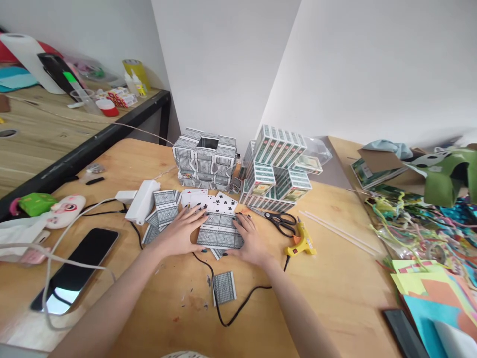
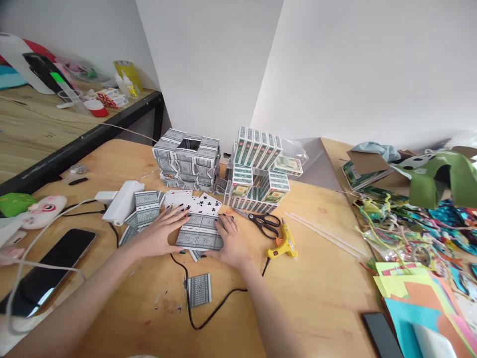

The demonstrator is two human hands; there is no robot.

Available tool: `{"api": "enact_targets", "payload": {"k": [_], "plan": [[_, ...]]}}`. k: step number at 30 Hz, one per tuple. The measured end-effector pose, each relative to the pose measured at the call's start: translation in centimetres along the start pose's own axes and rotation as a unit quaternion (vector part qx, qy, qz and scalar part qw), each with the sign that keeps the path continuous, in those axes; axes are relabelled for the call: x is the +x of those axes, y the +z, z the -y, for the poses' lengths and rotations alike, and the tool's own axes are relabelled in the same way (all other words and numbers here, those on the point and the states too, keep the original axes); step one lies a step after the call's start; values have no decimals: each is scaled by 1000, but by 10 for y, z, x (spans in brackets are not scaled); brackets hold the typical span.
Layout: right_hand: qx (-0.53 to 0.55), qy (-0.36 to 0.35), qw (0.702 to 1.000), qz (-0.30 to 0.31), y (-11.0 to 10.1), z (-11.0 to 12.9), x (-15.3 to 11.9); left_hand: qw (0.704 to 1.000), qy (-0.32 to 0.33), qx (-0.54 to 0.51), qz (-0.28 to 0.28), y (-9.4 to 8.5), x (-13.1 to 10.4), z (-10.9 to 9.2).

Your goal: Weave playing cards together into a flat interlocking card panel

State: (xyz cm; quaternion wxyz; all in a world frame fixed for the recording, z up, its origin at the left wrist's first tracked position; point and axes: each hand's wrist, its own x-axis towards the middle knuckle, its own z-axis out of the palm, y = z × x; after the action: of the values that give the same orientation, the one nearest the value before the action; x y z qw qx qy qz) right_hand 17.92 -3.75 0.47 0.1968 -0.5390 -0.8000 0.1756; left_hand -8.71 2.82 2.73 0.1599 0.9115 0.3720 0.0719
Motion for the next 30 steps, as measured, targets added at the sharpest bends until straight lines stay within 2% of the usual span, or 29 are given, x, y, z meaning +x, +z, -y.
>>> {"api": "enact_targets", "payload": {"k": [7,17,27,30], "plan": [[2,14,1000,-8,-5,1,4,1000,13,-14,18,-3,6,1],[-3,17,1000,1,-8,5,8,999,14,-52,1,0,6,7],[21,7,1000,16,-12,6,2,998,-22,-58,16,-3,1,-3],[65,50,996,-21,-17,6,-6,994,-60,-96,-12,-7,0,-10]]}}
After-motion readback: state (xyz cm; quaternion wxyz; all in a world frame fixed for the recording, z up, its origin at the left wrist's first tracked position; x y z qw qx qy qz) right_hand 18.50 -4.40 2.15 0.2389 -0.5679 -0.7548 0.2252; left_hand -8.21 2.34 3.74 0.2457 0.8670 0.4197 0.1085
